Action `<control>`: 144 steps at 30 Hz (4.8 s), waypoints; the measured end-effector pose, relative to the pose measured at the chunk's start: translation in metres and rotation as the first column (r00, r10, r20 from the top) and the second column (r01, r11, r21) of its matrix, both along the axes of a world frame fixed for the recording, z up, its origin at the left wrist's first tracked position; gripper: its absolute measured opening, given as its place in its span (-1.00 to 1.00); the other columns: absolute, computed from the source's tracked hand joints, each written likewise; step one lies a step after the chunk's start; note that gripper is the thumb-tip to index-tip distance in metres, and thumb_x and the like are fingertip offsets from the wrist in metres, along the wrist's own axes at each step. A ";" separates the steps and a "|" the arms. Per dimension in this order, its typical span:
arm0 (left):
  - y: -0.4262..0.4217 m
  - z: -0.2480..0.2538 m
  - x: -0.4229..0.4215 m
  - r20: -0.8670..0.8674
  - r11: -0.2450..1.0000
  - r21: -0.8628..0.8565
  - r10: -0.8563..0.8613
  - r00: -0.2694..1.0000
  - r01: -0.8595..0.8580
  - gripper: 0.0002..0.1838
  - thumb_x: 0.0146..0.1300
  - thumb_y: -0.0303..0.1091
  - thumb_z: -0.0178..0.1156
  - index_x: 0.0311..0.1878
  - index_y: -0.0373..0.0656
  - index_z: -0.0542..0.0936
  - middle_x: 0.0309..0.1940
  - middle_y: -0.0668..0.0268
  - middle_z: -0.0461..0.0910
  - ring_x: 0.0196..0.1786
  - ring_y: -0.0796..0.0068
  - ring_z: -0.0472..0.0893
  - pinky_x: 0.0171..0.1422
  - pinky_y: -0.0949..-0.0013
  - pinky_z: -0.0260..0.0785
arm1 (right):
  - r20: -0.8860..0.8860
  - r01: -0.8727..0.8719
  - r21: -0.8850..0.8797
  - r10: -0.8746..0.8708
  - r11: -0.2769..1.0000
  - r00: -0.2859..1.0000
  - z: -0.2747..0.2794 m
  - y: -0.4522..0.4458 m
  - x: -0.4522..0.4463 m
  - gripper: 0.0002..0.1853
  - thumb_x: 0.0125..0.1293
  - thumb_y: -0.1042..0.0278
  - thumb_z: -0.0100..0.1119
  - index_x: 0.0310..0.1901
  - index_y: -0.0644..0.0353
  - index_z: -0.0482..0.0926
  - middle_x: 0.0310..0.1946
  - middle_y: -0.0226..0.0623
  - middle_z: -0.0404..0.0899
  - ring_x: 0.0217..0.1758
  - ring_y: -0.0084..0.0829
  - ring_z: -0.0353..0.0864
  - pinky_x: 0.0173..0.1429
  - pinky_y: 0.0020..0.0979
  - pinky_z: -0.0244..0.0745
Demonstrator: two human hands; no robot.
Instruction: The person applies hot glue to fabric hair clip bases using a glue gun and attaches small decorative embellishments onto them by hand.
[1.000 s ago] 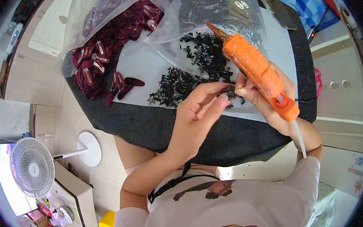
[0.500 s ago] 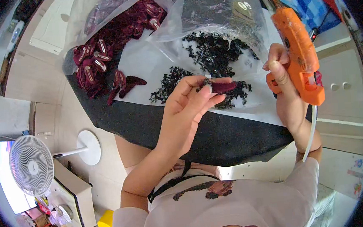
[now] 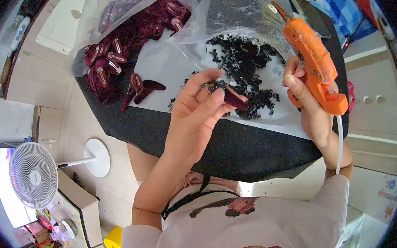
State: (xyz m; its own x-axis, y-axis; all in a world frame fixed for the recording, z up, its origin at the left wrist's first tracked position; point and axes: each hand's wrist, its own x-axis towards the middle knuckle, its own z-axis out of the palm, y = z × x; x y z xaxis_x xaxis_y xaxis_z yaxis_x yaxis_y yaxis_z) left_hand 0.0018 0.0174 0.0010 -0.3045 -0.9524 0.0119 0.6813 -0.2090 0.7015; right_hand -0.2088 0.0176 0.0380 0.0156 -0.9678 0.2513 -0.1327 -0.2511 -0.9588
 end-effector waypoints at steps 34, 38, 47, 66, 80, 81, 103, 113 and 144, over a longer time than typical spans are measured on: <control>-0.005 -0.005 0.015 0.027 0.990 0.073 -0.125 0.992 0.123 -0.57 0.34 -0.34 0.02 0.23 -0.27 0.32 -0.20 0.28 0.52 -0.13 0.44 0.57 0.07 0.36 0.40 | -0.024 -0.060 0.077 0.062 0.995 0.998 0.002 -0.001 0.006 -0.81 0.10 0.44 0.31 -0.33 0.18 0.45 -0.27 -0.31 0.46 -0.33 -0.61 0.38 -0.29 -0.61 0.27; -0.005 -0.007 0.016 -0.005 0.973 0.148 -0.178 0.984 0.176 -0.57 0.29 -0.41 0.08 0.20 -0.30 0.33 -0.16 0.26 0.54 -0.11 0.46 0.57 0.04 0.37 0.41 | 0.002 -0.054 0.062 0.054 0.997 0.999 0.001 -0.001 0.008 -0.81 0.09 0.45 0.31 -0.33 0.19 0.45 -0.26 -0.30 0.47 -0.29 -0.59 0.40 -0.23 -0.59 0.30; 0.001 -0.016 0.010 0.060 0.994 0.111 -0.009 0.998 0.003 -0.65 0.18 -0.48 0.19 0.03 -0.24 0.40 -0.34 0.26 0.60 -0.17 0.36 0.60 0.00 0.32 0.41 | -0.060 -0.074 0.114 0.081 0.991 0.995 0.007 -0.001 0.006 -0.82 0.09 0.48 0.29 -0.34 0.18 0.44 -0.27 -0.30 0.47 -0.30 -0.61 0.39 -0.25 -0.61 0.28; 0.003 -0.007 0.002 0.054 0.990 0.123 0.069 0.996 -0.075 -0.72 0.27 -0.48 0.10 0.02 -0.26 0.36 -0.25 0.17 0.58 -0.20 0.42 0.57 0.03 0.42 0.40 | -0.035 -0.043 0.106 0.047 0.993 0.998 0.005 0.000 0.009 -0.80 0.08 0.47 0.31 -0.35 0.16 0.43 -0.30 -0.34 0.47 -0.40 -0.67 0.34 -0.35 -0.65 0.23; 0.004 -0.015 0.004 -0.349 0.947 0.073 -0.269 0.898 0.312 -0.64 0.27 -0.41 0.10 0.12 -0.16 0.33 -0.27 0.32 0.45 -0.25 0.54 0.41 -0.03 0.44 0.27 | -0.080 -0.072 0.068 0.077 0.995 0.994 0.005 -0.001 0.007 -0.82 0.08 0.55 0.28 -0.33 0.19 0.44 -0.31 -0.31 0.49 -0.31 -0.60 0.41 -0.24 -0.60 0.31; 0.004 -0.012 0.003 -0.296 0.955 0.105 -0.237 0.925 0.278 -0.64 0.27 -0.41 0.09 0.12 -0.17 0.33 -0.27 0.32 0.46 -0.23 0.54 0.42 -0.01 0.44 0.27 | -0.057 -0.071 0.074 0.075 0.995 0.996 0.005 -0.001 0.007 -0.81 0.08 0.56 0.28 -0.33 0.20 0.44 -0.31 -0.31 0.49 -0.30 -0.60 0.42 -0.23 -0.60 0.31; 0.011 -0.011 0.006 0.136 0.972 0.078 -0.232 0.963 0.223 -0.64 0.15 -0.20 0.25 -0.10 -0.24 0.49 -0.28 0.16 0.60 -0.12 0.24 0.61 0.12 0.22 0.40 | 0.016 -0.077 0.106 0.076 0.991 0.997 0.008 0.002 0.007 -0.80 0.05 0.62 0.30 -0.31 0.23 0.48 -0.35 -0.39 0.50 -0.23 -0.57 0.49 -0.10 -0.55 0.37; 0.014 -0.002 0.004 0.120 0.979 0.118 -0.180 0.976 0.166 -0.75 0.25 -0.26 0.14 -0.23 -0.30 0.51 -0.37 0.13 0.61 -0.16 0.24 0.62 0.04 0.24 0.40 | -0.042 -0.104 0.056 0.107 0.993 0.993 0.005 -0.001 0.005 -0.78 0.03 0.61 0.32 -0.30 0.22 0.48 -0.30 -0.34 0.53 -0.21 -0.57 0.50 -0.10 -0.56 0.39; 0.014 -0.011 0.007 0.129 0.981 -0.051 -0.181 0.975 0.189 -0.33 0.23 0.18 -0.05 0.02 -0.36 0.42 -0.29 0.15 0.56 -0.17 0.32 0.57 0.12 0.22 0.37 | -0.069 -0.101 0.096 0.108 0.990 0.992 0.009 0.002 0.005 -0.81 0.09 0.61 0.27 -0.30 0.22 0.45 -0.28 -0.30 0.52 -0.19 -0.55 0.50 -0.07 -0.55 0.39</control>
